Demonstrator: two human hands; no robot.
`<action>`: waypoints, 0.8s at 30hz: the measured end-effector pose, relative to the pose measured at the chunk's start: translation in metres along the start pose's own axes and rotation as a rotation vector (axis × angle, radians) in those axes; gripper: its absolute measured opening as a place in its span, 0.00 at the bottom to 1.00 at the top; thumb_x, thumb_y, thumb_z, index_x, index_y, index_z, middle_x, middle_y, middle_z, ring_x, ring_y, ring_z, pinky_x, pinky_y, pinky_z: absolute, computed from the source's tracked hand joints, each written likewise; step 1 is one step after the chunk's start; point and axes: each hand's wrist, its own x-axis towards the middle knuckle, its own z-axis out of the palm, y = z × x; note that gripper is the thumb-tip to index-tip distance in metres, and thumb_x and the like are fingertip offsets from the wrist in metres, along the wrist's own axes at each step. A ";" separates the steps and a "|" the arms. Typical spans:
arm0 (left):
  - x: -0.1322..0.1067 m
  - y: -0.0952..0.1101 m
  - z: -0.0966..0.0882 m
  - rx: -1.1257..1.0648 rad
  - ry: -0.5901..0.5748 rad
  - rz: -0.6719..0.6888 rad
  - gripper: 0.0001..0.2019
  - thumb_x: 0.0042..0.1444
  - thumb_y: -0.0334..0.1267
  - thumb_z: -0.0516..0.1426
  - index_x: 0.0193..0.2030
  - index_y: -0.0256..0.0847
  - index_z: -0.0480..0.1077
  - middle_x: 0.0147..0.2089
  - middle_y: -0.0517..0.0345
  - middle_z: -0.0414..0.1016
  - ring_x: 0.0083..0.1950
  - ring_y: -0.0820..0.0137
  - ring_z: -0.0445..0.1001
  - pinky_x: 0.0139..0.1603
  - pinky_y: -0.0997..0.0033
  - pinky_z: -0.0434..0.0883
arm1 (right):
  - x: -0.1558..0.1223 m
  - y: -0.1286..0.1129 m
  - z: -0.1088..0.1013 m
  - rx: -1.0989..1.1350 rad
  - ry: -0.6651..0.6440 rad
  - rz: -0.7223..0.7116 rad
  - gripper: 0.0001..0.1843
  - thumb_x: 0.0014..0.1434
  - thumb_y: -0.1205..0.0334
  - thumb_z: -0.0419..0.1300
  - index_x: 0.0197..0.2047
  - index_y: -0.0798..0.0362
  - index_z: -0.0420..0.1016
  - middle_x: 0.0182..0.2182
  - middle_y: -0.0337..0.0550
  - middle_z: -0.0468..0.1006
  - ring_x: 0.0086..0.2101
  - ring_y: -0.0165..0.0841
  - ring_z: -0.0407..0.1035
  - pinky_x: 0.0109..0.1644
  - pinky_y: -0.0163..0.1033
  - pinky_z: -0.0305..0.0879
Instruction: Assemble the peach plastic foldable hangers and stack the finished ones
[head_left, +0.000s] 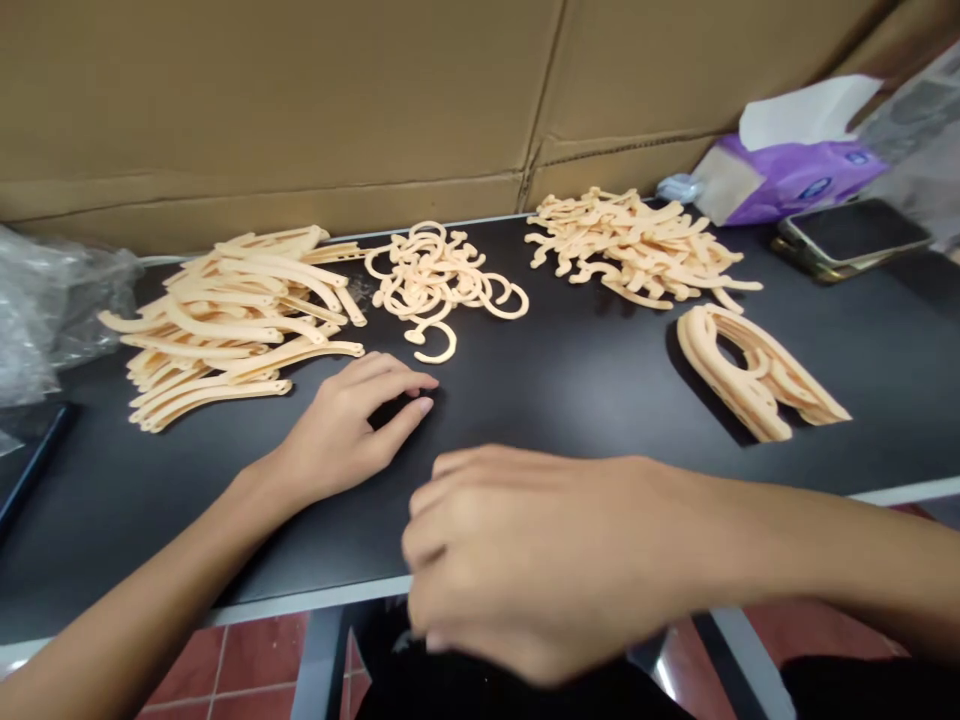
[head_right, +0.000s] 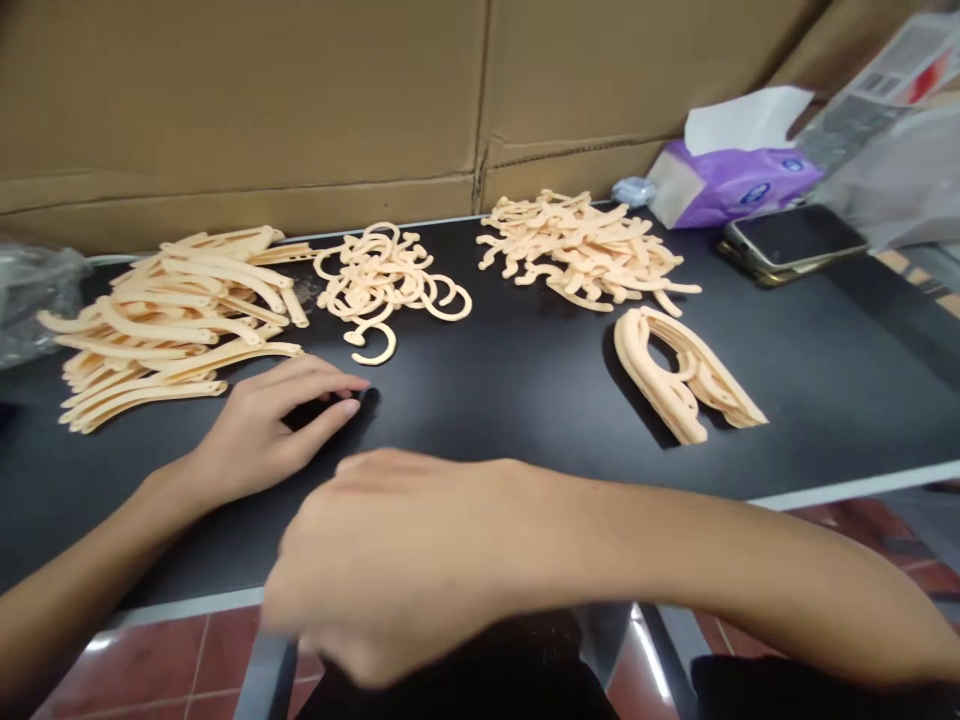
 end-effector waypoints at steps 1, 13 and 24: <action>-0.001 -0.001 0.000 0.007 0.008 0.006 0.11 0.66 0.33 0.52 0.47 0.40 0.75 0.44 0.54 0.78 0.46 0.67 0.75 0.49 0.66 0.73 | 0.003 0.009 0.000 -0.016 -0.021 -0.010 0.14 0.61 0.61 0.64 0.23 0.50 0.77 0.22 0.34 0.77 0.23 0.28 0.65 0.33 0.38 0.60; -0.002 -0.007 -0.012 0.683 0.201 -0.216 0.17 0.53 0.25 0.52 0.47 0.37 0.74 0.46 0.43 0.76 0.50 0.48 0.70 0.48 0.48 0.67 | -0.015 0.086 0.021 -0.501 0.398 0.357 0.15 0.68 0.66 0.52 0.50 0.57 0.79 0.42 0.55 0.77 0.41 0.42 0.65 0.45 0.48 0.66; -0.004 -0.012 -0.011 0.607 0.152 -0.119 0.13 0.62 0.26 0.51 0.43 0.40 0.77 0.44 0.49 0.81 0.49 0.53 0.71 0.51 0.47 0.66 | -0.014 0.082 0.019 -0.404 0.423 0.307 0.11 0.68 0.64 0.55 0.39 0.55 0.78 0.45 0.55 0.73 0.45 0.42 0.64 0.49 0.50 0.66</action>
